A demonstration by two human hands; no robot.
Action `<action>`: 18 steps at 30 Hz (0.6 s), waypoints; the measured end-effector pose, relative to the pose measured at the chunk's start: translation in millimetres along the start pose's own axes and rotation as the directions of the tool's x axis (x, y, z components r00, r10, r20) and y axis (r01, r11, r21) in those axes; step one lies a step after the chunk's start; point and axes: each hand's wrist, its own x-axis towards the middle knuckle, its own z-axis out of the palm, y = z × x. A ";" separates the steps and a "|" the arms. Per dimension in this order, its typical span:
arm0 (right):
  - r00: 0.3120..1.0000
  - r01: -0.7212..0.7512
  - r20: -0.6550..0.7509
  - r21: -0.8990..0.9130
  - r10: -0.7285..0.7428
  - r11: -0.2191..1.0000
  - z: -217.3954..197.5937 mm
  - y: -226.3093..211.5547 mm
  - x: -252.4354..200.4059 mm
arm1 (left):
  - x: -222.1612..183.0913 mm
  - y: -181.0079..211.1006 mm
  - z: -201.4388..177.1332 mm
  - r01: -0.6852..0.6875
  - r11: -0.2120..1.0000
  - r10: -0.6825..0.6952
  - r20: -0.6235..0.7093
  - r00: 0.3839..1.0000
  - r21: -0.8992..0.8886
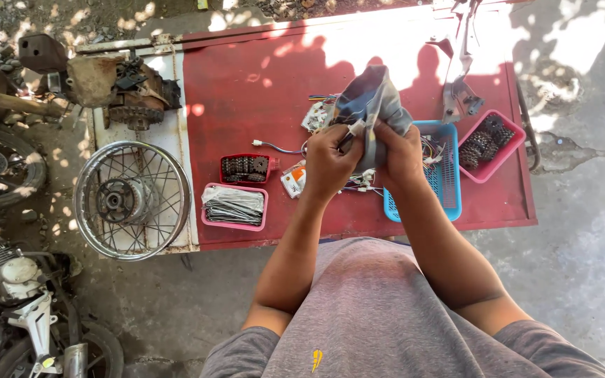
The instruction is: Cleaning motorcycle wiring harnesses and connectors using a rag at a repair workbench.
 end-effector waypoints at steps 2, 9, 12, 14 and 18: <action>0.999 -0.006 -0.033 0.051 0.007 0.999 -13.2 -7.0 7.6 | -8.2 -5.5 11.1 0.007 1.000 -0.007 -0.005 1.000 -0.029; 0.995 0.016 -0.098 0.194 0.003 0.981 -33.4 -61.1 25.8 | -20.6 -6.9 22.8 0.092 0.986 -0.108 -0.117 0.987 -0.138; 0.992 -0.120 0.072 0.225 0.107 0.967 -42.1 -38.4 13.8 | -11.4 15.2 32.8 0.115 0.989 -0.125 -0.115 0.985 -0.091; 0.992 -0.107 0.089 0.158 0.093 0.982 -37.3 -25.6 3.6 | -12.7 19.2 46.3 0.104 0.994 -0.107 -0.084 0.991 -0.041; 0.995 -0.067 0.080 0.100 0.059 0.993 -48.9 -30.8 12.4 | -15.5 24.3 60.6 0.054 0.997 -0.056 0.036 0.998 0.058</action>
